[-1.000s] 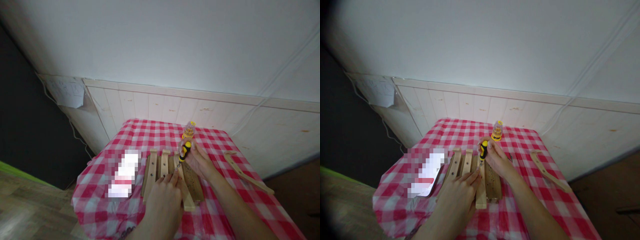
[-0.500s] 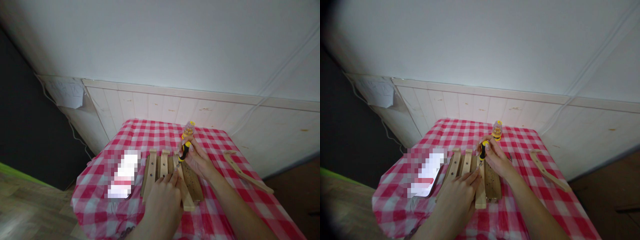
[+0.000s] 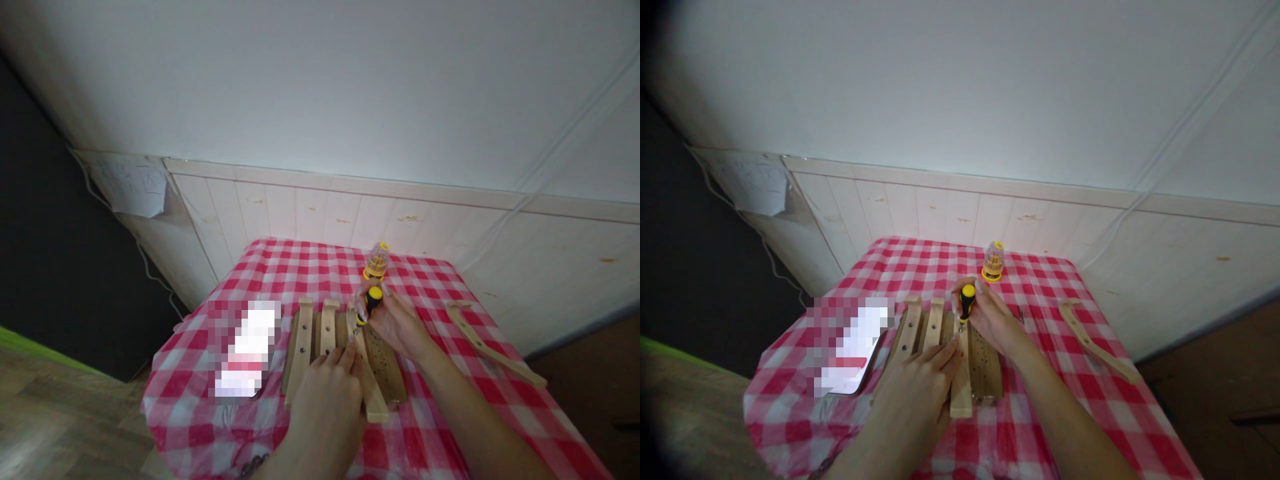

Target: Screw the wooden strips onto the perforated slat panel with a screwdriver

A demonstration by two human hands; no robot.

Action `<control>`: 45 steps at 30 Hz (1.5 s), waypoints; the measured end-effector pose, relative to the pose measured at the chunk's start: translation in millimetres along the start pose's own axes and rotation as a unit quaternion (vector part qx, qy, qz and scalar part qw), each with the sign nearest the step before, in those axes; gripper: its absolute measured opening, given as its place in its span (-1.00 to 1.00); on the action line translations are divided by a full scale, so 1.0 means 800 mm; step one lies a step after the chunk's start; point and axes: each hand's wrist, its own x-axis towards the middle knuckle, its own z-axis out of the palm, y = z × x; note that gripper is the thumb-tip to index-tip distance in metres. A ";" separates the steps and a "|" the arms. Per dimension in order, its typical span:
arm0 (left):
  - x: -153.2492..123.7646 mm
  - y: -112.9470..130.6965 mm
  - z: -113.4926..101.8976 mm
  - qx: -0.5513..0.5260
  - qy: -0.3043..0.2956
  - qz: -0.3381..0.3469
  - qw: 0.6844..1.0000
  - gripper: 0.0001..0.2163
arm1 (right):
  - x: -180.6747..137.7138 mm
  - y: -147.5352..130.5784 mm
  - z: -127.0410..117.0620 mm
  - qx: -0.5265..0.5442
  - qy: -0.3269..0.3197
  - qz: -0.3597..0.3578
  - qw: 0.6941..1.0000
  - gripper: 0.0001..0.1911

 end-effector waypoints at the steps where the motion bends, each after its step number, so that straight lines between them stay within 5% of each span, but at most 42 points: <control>1: 0.000 0.000 0.000 0.002 0.003 0.001 1.000 -0.44 | 0.000 0.000 0.000 -0.002 -0.003 -0.002 1.000 -0.60; 45: -0.002 0.000 -0.001 -0.013 0.000 -0.001 1.000 -0.35 | -0.002 -0.001 -0.002 -0.018 0.006 -0.029 0.999 -0.66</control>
